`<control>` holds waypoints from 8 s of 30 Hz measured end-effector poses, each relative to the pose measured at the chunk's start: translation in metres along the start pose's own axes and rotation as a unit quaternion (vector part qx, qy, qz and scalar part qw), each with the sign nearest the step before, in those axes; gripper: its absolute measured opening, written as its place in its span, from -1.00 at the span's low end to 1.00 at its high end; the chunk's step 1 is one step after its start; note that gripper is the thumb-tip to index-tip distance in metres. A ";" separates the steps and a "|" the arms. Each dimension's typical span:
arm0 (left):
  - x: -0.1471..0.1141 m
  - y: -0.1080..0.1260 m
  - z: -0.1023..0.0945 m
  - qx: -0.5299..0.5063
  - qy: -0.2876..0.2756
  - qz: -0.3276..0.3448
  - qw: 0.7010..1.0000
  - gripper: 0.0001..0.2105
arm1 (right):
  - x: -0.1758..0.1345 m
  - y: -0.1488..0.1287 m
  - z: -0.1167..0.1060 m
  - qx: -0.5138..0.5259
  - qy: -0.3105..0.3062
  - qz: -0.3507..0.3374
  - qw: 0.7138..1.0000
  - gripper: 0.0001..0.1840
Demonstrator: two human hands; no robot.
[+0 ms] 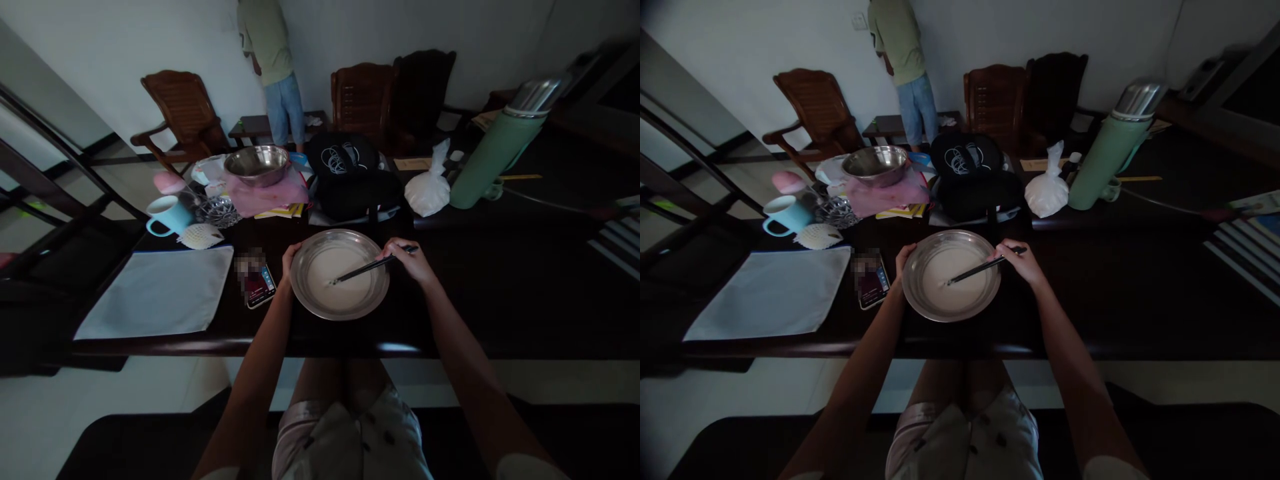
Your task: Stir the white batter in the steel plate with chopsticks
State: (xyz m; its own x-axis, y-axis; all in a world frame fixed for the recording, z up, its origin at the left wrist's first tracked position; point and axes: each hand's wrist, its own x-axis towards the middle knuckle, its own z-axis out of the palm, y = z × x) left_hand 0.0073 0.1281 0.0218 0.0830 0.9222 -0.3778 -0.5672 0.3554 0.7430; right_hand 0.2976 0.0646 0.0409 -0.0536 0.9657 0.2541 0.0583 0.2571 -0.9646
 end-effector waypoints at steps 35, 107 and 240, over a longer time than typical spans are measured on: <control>0.003 -0.002 -0.004 0.001 -0.008 -0.004 1.000 -0.83 | 0.000 -0.001 -0.004 0.015 0.012 -0.008 1.000 -0.54; 0.003 -0.002 -0.004 0.004 -0.003 -0.004 1.000 -0.81 | 0.001 0.003 -0.005 0.021 0.055 -0.026 0.998 -0.53; 0.006 -0.003 -0.006 -0.004 -0.018 0.005 1.000 -0.86 | 0.002 0.001 0.001 -0.002 0.018 -0.015 1.000 -0.56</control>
State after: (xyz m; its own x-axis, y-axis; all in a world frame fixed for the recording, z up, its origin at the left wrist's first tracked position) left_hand 0.0047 0.1320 0.0135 0.1067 0.9306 -0.3501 -0.5753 0.3450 0.7416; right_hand 0.2961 0.0664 0.0405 -0.0203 0.9584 0.2847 0.0606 0.2854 -0.9565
